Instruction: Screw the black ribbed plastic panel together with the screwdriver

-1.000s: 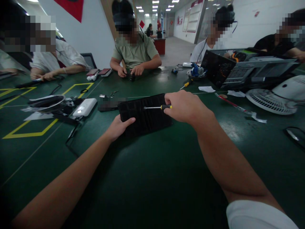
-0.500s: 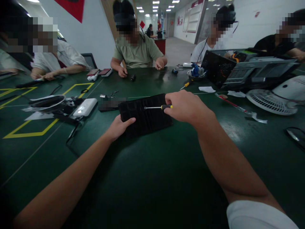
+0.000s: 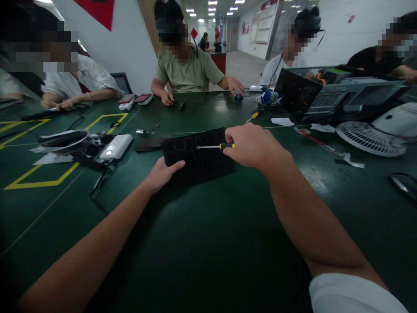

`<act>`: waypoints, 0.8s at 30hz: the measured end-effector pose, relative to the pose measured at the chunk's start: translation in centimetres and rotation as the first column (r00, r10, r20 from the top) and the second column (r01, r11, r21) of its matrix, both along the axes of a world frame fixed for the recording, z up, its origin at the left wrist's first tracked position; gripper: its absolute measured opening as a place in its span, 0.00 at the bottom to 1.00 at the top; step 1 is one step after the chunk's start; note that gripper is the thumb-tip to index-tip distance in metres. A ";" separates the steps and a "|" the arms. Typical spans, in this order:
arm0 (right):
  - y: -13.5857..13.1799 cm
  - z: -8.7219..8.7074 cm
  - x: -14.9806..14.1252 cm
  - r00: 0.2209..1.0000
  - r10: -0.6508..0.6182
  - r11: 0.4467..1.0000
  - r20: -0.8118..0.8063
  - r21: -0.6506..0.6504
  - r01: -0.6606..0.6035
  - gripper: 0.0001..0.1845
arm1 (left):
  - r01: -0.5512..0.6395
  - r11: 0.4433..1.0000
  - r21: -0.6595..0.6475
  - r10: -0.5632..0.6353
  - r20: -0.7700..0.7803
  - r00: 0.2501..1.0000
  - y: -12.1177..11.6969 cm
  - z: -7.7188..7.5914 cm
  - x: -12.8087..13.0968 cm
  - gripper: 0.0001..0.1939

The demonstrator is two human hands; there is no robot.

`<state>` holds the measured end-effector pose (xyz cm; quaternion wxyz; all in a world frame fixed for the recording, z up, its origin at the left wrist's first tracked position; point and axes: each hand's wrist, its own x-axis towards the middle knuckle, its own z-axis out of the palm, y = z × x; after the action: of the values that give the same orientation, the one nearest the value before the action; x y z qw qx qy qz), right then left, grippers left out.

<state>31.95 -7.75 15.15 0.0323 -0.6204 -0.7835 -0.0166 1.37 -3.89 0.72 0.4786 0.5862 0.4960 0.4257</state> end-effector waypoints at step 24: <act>-0.1 -0.1 -0.3 0.998 -0.044 0.998 0.040 -0.032 0.045 0.20 | 0.001 1.000 -0.012 -0.001 0.014 1.000 -0.2 0.1 0.1 0.31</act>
<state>31.63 -7.87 15.09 0.0063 -0.6376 -0.7702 -0.0164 1.45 -4.07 0.80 0.4858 0.5807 0.4950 0.4265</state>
